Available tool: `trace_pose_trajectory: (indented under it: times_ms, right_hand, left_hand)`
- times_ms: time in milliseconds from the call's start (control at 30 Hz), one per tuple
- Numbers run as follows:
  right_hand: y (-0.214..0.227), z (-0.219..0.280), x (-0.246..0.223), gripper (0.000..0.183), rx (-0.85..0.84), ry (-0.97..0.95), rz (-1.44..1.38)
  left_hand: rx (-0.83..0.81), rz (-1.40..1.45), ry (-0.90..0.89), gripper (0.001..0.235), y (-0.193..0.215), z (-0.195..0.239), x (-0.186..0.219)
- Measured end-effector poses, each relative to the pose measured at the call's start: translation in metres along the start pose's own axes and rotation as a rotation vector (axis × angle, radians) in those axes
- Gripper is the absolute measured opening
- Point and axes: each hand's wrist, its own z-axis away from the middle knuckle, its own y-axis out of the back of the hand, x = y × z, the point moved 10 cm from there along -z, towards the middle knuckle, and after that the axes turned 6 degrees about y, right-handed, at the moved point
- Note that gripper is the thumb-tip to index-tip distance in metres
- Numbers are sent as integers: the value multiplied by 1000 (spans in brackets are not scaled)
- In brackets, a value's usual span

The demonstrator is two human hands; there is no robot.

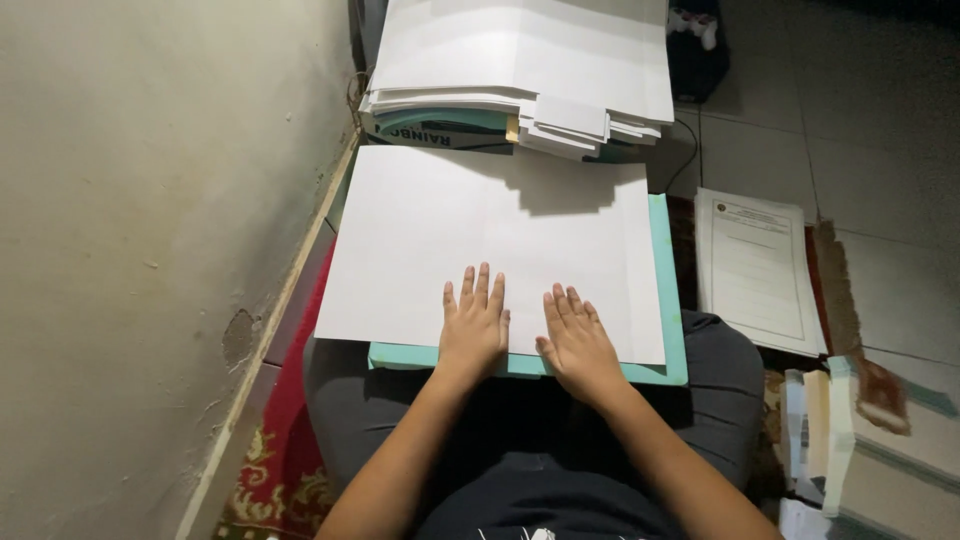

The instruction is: The person sits on the floor and repeatedly folds white sheets of paper in half by hand. They smooth the creases with their hands, place the folded sheets aside, and continue the process with additional sheets from a nearby stack.

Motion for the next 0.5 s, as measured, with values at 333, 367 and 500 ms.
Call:
trace_pose_trajectory:
  times_ms: [333, 367, 500]
  right_hand:
    - [15, -47, -36, 67, 152, 82, -9]
    - [16, -46, -34, 67, 153, 71, -15]
    - [17, -31, -11, 74, 181, -4, -64]
  left_hand:
    - [123, -53, -29, 66, -20, -6, -11]
    - [115, -56, -39, 66, -16, -4, -10]
    - [158, -42, -43, 66, -11, -1, -7]
